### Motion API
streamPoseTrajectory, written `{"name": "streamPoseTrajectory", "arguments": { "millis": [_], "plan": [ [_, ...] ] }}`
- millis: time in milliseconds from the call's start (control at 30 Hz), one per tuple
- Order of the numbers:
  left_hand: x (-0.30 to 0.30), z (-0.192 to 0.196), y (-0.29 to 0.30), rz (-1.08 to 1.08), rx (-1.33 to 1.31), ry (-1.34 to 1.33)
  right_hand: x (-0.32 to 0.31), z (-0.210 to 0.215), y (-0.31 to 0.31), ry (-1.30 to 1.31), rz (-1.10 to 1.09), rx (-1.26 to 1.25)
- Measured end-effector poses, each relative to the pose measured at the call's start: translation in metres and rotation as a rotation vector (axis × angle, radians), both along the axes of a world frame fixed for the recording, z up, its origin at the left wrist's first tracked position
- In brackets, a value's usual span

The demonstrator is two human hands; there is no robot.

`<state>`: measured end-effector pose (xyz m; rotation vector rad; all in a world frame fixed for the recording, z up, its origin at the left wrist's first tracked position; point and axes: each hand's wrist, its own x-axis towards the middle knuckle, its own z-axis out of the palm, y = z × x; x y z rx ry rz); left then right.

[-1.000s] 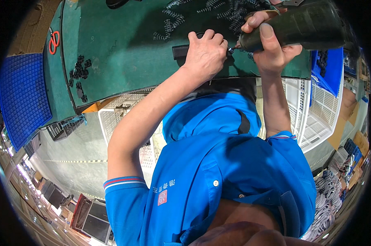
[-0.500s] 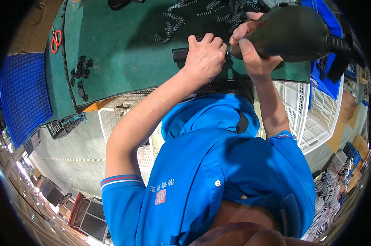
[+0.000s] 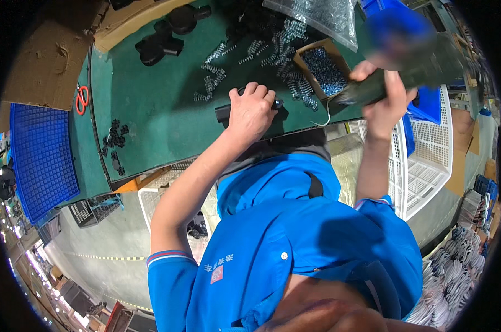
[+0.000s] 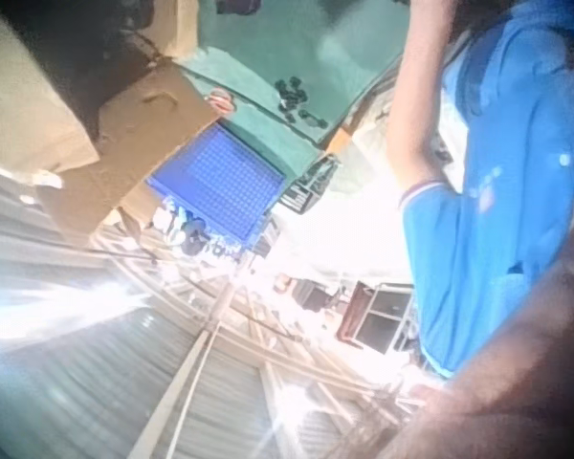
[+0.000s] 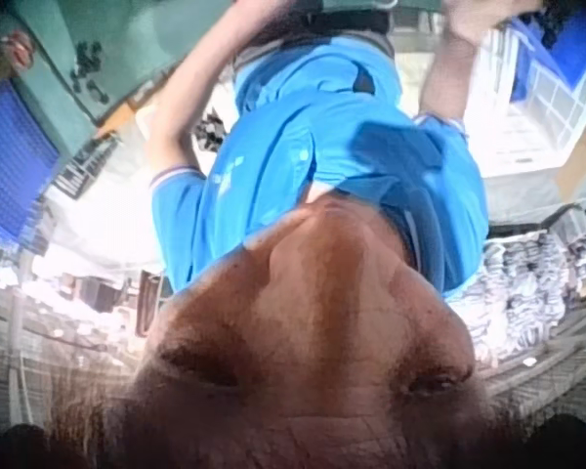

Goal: The person assembles small black plastic components on a green workbench using a corded electric screwdriver. They repeatedly pick up parts, align them, and fasten them with screws, then place the finished assemblies into a white basket.

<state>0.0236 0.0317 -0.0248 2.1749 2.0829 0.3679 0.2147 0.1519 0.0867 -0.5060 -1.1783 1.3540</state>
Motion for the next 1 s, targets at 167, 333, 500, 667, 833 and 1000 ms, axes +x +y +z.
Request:
{"name": "streamPoseTrajectory", "arguments": {
  "millis": [167, 333, 500, 667, 833, 1000],
  "plan": [
    [-0.002, 0.020, -0.011, 0.006, 0.015, -0.097, 0.119, -0.100, 0.086, -1.247, -0.414, 0.015],
    [-0.044, 0.087, -0.110, 0.283, -0.005, 0.149, 0.125, -0.084, 0.067, -1.487, -0.763, 0.570],
    [-0.099, 0.064, -0.264, 0.628, -0.986, 0.395, 0.032, -0.062, 0.057, -1.464, -0.012, 0.460],
    [-0.106, 0.070, -0.262, 0.495, -0.808, 0.158, 0.005, -0.085, 0.051, -1.717, 0.157, 0.685],
    [-0.175, 0.052, -0.109, 0.677, -0.103, -0.129, 0.013, -0.094, 0.055, -1.573, 0.093, 0.563],
    [-0.287, -0.002, 0.037, 1.164, 0.019, -1.102, 0.015, -0.102, 0.050, -1.532, -0.028, 0.365]
  ]
}}
